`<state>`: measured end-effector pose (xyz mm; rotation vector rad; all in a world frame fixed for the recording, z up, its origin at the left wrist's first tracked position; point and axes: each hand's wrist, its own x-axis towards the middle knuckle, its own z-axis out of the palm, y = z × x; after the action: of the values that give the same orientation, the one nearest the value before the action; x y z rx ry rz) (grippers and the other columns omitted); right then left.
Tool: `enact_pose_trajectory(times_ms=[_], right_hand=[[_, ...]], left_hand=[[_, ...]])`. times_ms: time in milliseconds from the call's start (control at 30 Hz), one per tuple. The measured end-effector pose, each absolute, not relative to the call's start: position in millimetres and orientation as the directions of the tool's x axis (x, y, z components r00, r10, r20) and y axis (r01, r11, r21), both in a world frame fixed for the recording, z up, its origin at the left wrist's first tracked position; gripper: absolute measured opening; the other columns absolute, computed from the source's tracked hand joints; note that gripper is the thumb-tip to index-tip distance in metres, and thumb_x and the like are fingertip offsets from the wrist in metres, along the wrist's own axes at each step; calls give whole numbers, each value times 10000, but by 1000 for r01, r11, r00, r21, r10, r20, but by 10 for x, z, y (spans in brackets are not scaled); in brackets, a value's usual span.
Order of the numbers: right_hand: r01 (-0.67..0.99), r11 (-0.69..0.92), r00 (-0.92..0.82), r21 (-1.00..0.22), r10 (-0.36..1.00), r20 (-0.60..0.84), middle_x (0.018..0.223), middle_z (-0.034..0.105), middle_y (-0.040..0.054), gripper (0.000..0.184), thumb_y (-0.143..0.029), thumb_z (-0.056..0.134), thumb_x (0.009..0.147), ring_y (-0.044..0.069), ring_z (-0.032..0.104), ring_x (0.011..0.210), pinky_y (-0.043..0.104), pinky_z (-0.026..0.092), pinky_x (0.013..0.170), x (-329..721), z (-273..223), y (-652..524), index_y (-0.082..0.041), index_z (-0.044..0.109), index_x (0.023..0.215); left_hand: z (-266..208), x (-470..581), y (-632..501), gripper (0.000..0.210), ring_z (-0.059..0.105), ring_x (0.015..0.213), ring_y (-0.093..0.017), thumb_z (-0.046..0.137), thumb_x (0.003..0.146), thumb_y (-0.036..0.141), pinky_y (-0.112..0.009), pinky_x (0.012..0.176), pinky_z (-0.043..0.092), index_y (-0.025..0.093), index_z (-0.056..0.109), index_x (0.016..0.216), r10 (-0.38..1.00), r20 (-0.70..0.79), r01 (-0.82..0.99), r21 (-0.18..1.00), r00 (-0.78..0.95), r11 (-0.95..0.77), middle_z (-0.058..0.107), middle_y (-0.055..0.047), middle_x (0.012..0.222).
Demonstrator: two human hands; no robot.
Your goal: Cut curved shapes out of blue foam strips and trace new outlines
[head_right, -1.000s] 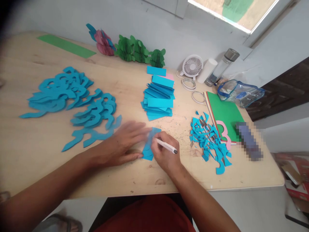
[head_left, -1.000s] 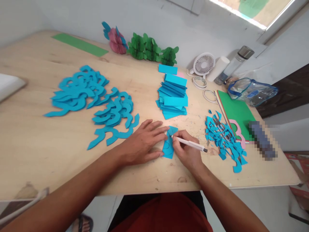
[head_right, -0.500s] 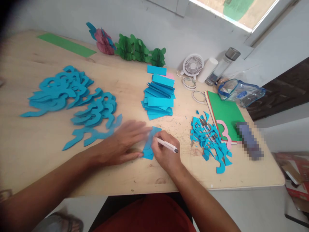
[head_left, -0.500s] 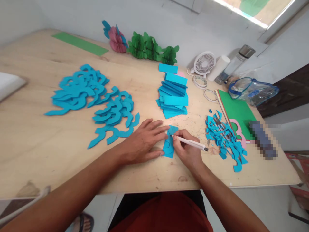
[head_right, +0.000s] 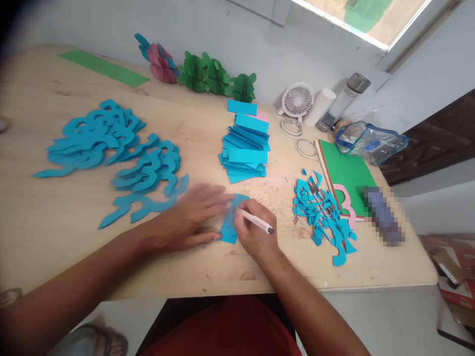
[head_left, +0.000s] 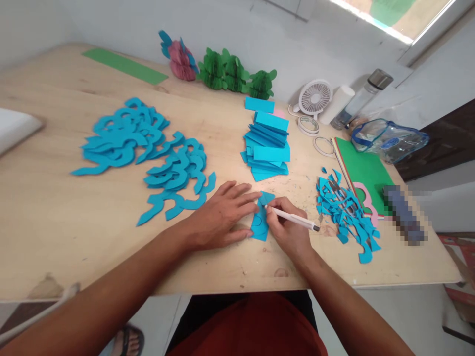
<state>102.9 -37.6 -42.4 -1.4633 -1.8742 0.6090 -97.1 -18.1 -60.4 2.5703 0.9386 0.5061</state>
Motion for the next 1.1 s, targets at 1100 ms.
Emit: enact_pose_trajectory(times_ms=[1100], right_hand=[[604, 344, -170, -719, 937, 306, 770, 680, 25, 109, -221, 519, 878, 156, 626, 663, 254, 474, 609, 1060, -478, -411, -210, 626, 888]], left_hand=[[-510, -1001, -198, 346, 313, 1382, -324, 602, 828, 402, -557, 1128, 163, 235, 584, 1131, 657, 160, 522, 483, 736, -703, 495, -66, 1433]])
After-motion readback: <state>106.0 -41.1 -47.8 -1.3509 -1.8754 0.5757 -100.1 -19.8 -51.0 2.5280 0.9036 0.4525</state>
